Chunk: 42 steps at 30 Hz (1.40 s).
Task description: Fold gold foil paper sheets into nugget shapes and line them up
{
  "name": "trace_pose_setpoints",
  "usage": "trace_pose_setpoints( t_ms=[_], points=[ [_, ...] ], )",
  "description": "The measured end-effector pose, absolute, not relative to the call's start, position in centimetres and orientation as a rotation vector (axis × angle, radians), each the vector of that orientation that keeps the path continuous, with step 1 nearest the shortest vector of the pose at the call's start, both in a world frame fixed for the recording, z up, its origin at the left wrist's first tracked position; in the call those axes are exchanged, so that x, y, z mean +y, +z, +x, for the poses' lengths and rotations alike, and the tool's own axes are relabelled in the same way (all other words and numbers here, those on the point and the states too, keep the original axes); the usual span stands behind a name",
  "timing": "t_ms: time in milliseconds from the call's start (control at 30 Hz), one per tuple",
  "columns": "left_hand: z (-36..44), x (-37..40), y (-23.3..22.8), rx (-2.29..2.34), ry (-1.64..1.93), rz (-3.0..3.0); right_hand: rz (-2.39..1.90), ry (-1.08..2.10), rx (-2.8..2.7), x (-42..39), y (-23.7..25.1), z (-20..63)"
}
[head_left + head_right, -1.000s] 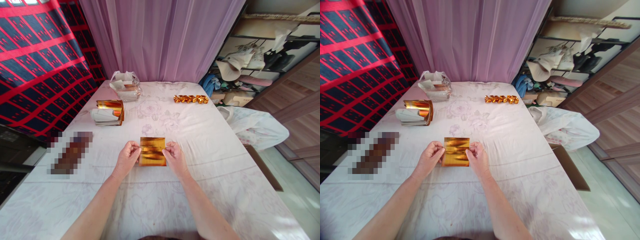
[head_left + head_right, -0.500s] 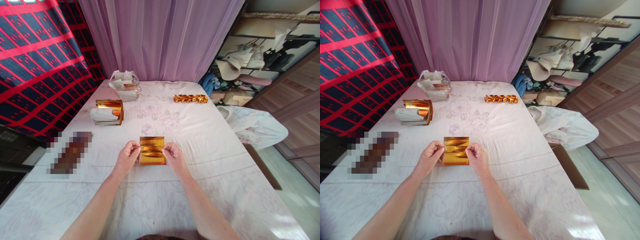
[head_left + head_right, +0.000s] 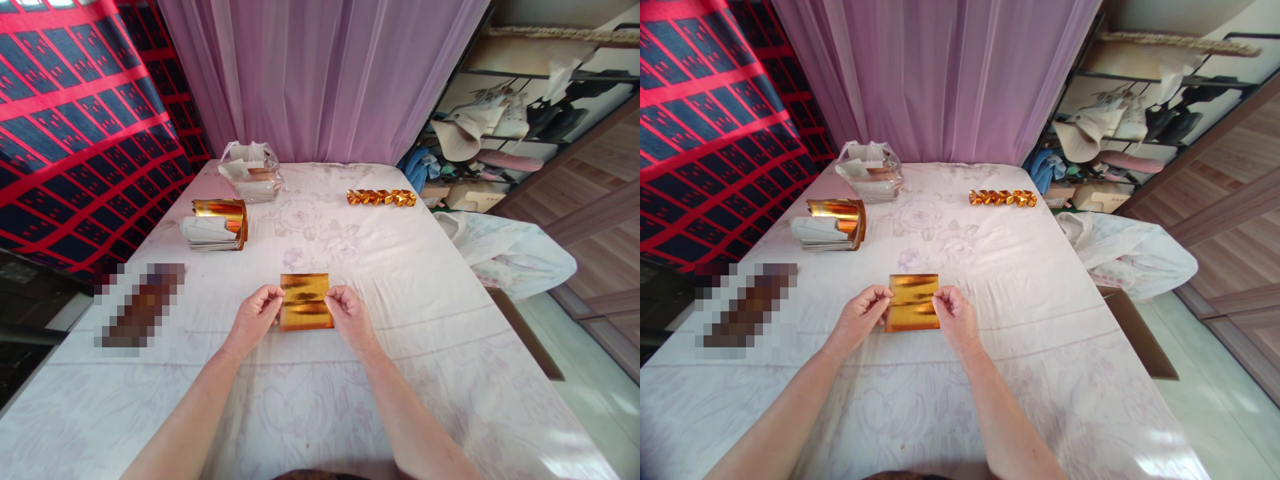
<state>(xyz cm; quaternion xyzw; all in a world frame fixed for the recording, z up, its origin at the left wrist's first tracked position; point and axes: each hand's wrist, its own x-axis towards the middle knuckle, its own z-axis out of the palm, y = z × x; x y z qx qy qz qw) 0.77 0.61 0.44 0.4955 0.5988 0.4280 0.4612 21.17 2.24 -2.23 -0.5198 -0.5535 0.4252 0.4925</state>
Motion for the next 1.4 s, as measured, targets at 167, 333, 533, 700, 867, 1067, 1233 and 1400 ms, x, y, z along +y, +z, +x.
trace_pose_setpoints(
  t_ms=[167, 333, 533, 700, 867, 1067, 1233, 1400],
  points=[
    [0.8, 0.6, 0.3, 1.503, 1.015, 1.296, -1.291, 0.983, -1.401, 2.2, -2.2, 21.5],
    [1.1, 0.6, 0.0, 1.617, 0.979, 1.468, -1.380, 0.816, -1.563, 2.1, -2.2, 22.0],
    [1.6, 0.7, 0.1, 1.688, 0.969, 1.619, -1.478, 0.562, -1.776, 2.1, -2.3, 22.2],
    [1.7, 0.6, 0.0, 1.771, 0.873, 1.869, -1.510, 0.421, -1.895, 2.2, -2.5, 22.4],
    [1.7, 0.0, -0.1, 1.796, 0.819, 2.005, -1.553, 0.297, -1.955, 2.3, -2.6, 22.4],
    [1.8, -0.3, 0.4, 1.521, 0.783, 2.325, -1.583, 0.276, -1.977, 2.2, -2.4, 22.3],
    [1.9, -0.4, 0.2, 1.422, 0.587, 2.423, -1.589, 0.231, -1.996, 2.2, -2.2, 22.3],
    [1.8, -0.5, 0.0, 1.426, 0.544, 2.394, -1.611, 0.239, -2.012, 2.2, -2.0, 22.3]
  ],
)
